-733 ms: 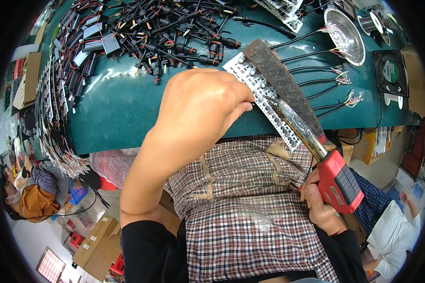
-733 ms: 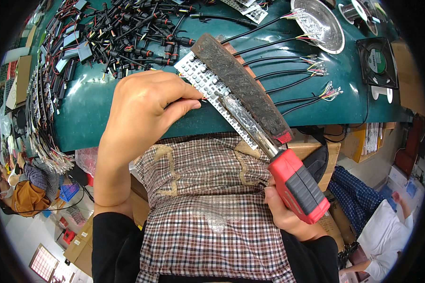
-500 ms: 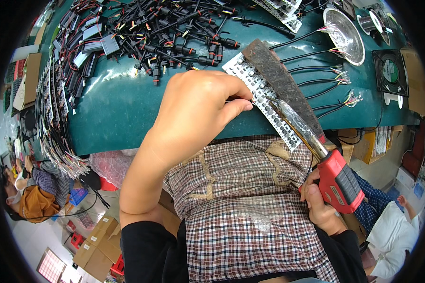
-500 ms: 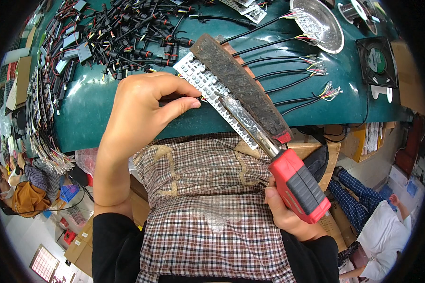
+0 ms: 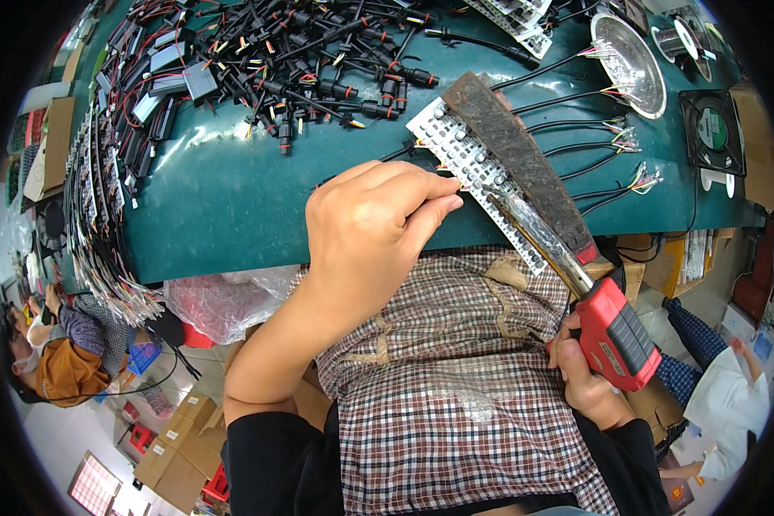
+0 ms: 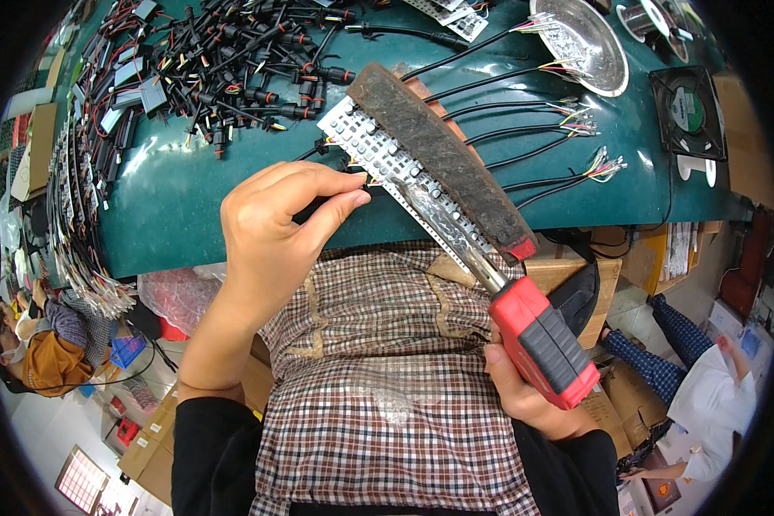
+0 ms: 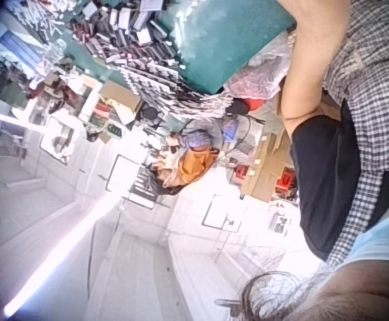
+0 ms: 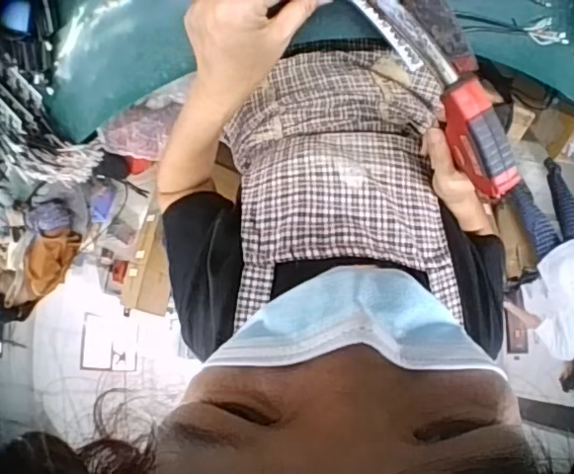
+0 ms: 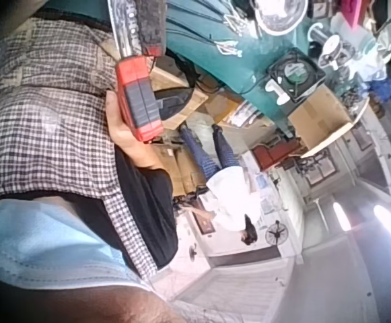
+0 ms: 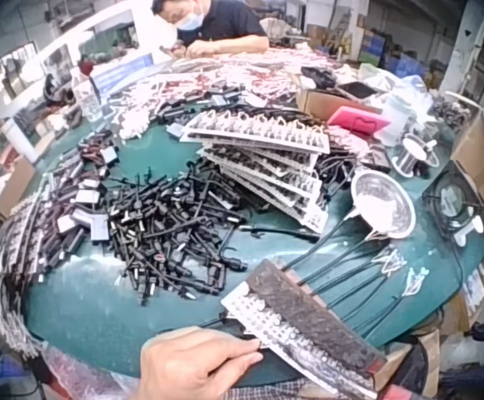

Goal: The person solders wire harnesses onto circuit boards using a soldering gun.

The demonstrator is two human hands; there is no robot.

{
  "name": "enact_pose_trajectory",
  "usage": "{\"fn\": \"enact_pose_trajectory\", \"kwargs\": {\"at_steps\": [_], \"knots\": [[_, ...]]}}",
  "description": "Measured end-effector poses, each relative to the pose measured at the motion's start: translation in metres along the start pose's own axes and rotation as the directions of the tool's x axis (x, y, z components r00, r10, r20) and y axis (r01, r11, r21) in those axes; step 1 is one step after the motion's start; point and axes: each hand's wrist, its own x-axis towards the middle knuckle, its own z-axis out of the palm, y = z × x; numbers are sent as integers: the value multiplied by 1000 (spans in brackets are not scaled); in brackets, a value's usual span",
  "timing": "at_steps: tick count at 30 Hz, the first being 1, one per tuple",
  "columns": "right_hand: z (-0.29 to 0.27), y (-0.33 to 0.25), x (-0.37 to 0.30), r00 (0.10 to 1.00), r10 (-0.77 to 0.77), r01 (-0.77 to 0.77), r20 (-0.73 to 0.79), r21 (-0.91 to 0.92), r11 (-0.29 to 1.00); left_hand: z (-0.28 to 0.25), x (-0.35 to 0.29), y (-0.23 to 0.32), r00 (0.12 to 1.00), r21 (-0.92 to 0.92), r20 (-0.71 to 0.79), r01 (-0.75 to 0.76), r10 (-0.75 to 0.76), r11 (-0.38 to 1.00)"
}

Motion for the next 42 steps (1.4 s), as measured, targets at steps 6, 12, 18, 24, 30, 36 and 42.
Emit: {"fn": "enact_pose_trajectory", "kwargs": {"at_steps": [6, 12, 18, 24, 30, 36, 42], "knots": [[1, -2, 4, 1000, 6, -5, 23, -10, 1000, 3, -1, -4, 999, -17, -14, -33, 33, 999], [4, -6, 7, 1000, 16, -16, 6, 43, 999, 8, -4, -1, 996, 42, -57, -64, 66, 997], [3, -3, 4, 1000, 14, -14, -10, 25, 1000, 5, -2, 1, 998, 32, -41, -52, 53, 998], [3, -7, 4, 1000, 16, -16, -14, -28, 999, -1, 2, 3, 999, 47, 22, -41, 40, 998], [1, -6, 9, 1000, 1, 0, 22, -9, 1000, 2, 0, 6, 999, 85, -2, -41, 42, 996], [4, 1, 4, 999, 51, -50, -11, 70, 996, 7, -6, 11, 994, 157, -80, -67, 80, 985], [9, -8, 11, 999, 11, -10, -35, 11, 1000, 6, -7, 15, 995, 245, -44, -80, 94, 966]]}}
